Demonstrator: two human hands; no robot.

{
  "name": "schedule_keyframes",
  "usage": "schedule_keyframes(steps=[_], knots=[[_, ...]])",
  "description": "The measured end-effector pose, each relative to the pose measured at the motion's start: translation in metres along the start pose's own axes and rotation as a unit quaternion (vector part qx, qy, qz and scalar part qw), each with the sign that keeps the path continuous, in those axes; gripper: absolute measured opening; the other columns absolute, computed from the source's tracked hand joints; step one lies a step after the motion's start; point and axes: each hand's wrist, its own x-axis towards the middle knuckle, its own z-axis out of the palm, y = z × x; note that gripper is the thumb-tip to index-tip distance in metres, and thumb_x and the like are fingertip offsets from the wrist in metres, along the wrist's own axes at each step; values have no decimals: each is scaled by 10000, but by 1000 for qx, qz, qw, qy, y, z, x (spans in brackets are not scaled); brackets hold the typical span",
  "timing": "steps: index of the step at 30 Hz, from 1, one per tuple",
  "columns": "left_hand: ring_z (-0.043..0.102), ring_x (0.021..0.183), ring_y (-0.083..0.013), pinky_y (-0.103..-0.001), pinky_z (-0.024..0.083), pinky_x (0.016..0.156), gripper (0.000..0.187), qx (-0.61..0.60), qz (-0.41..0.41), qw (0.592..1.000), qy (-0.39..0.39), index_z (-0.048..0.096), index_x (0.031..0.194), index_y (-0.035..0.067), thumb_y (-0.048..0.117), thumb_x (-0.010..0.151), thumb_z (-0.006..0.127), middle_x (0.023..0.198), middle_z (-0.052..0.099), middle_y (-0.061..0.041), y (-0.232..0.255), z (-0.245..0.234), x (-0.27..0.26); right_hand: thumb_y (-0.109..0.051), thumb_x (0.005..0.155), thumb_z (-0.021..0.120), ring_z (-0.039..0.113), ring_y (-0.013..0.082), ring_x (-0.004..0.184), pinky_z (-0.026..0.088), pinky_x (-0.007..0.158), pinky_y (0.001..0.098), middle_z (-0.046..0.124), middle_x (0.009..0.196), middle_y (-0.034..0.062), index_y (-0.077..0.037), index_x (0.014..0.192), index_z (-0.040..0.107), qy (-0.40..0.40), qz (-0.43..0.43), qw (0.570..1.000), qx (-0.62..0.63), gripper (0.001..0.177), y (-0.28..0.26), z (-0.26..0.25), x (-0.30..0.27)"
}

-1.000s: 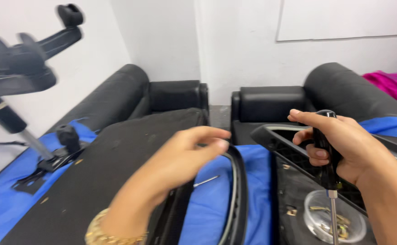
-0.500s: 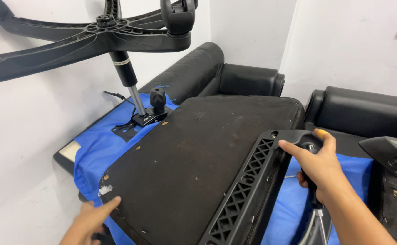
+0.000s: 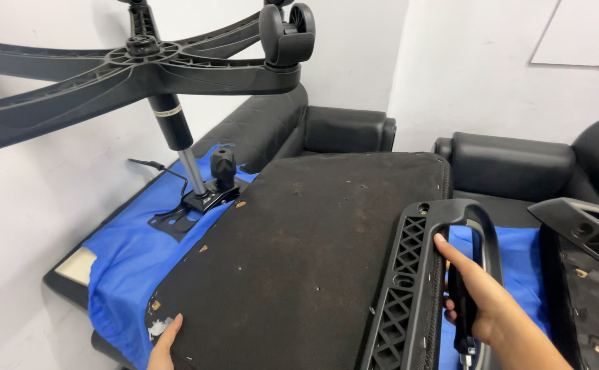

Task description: The person attaches black plastic armrests to a chair seat using a screwdriver and screws. They align each armrest, insert screws, and tighten them while the chair base with wheels remains nearby.

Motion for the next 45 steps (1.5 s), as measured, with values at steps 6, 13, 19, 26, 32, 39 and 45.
schedule_keyframes(steps=[6,13,19,26,32,39,45], knots=[[630,1212,-342,-473,508,1022,552,198,327,902,203,574,1381,-27,245,901,608,1332,654,-205,9,3,27,-596,812,701,414,131,379,295,382,260,590,566,46,-63,696,625,-65,16,998,22,551,9,-7,-3],[637,1188,-333,-482,501,1013,511,-122,-167,978,-26,606,1333,-7,239,885,609,1282,682,-168,20,5,-22,-470,863,682,372,125,340,273,360,269,532,507,55,-36,693,604,-133,-14,989,64,472,15,-13,-6],[662,1075,-311,-506,483,972,477,-98,-278,954,-56,648,1237,89,350,842,587,1192,711,-106,89,24,-51,-428,887,619,308,91,312,225,336,252,479,472,33,-22,709,604,-155,-29,984,81,444,35,-29,-5],[665,984,-307,-465,518,905,459,-59,-247,953,-167,663,1178,49,357,842,607,1117,712,-123,123,67,-23,-412,1032,662,362,119,352,271,344,294,502,522,61,18,771,596,-193,-91,967,140,508,99,-70,-24],[673,944,-315,-461,536,863,496,-5,-259,917,-305,670,1156,51,397,809,596,1093,716,-133,120,130,24,-367,883,669,319,132,369,244,406,300,470,513,48,-27,693,536,-14,-38,983,178,412,119,-48,-97],[658,913,-318,-447,525,840,519,105,-286,890,-340,680,1141,66,450,797,618,1069,719,-137,93,167,62,-373,863,717,330,120,412,230,427,280,441,537,21,-79,698,500,49,35,973,222,401,121,-9,-151],[653,939,-304,-456,522,846,461,156,-260,884,-355,682,1136,74,407,823,611,1087,714,-123,87,174,84,-327,899,752,369,187,416,279,438,330,406,489,78,-98,769,533,-86,150,952,251,342,193,-5,-126]])
